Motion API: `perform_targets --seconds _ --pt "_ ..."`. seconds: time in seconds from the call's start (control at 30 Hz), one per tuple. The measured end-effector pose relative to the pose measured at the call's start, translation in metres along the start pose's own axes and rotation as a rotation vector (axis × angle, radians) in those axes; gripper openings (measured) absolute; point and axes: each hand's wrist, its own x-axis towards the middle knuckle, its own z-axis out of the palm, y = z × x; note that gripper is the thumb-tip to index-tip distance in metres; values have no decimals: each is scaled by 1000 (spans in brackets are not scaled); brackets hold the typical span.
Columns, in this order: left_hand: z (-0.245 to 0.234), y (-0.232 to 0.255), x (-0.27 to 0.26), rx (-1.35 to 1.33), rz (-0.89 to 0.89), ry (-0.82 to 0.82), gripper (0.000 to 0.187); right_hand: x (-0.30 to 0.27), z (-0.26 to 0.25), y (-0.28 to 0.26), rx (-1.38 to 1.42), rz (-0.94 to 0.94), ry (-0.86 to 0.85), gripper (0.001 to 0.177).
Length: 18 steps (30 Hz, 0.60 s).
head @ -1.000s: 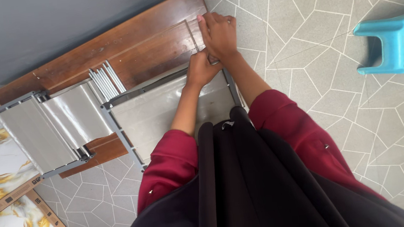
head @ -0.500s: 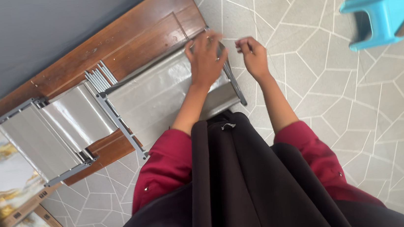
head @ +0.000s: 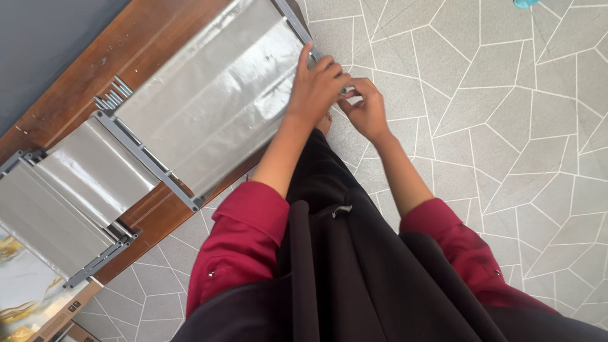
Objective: The person assembles a metal frame structure on a wooden table. They insert metal rods into the frame, attach a fabric sheet, and secure the components using an Allen key.
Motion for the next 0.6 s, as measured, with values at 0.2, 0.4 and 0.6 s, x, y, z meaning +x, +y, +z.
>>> perform_targets --seconds 0.2,0.4,0.6 --pt "-11 -18 5 35 70 -27 27 6 15 -14 -50 -53 112 20" --pt "-26 -16 3 71 69 9 36 9 7 -35 -126 -124 41 27" --pt "-29 -13 2 66 75 5 38 6 11 -35 -73 -138 32 29"
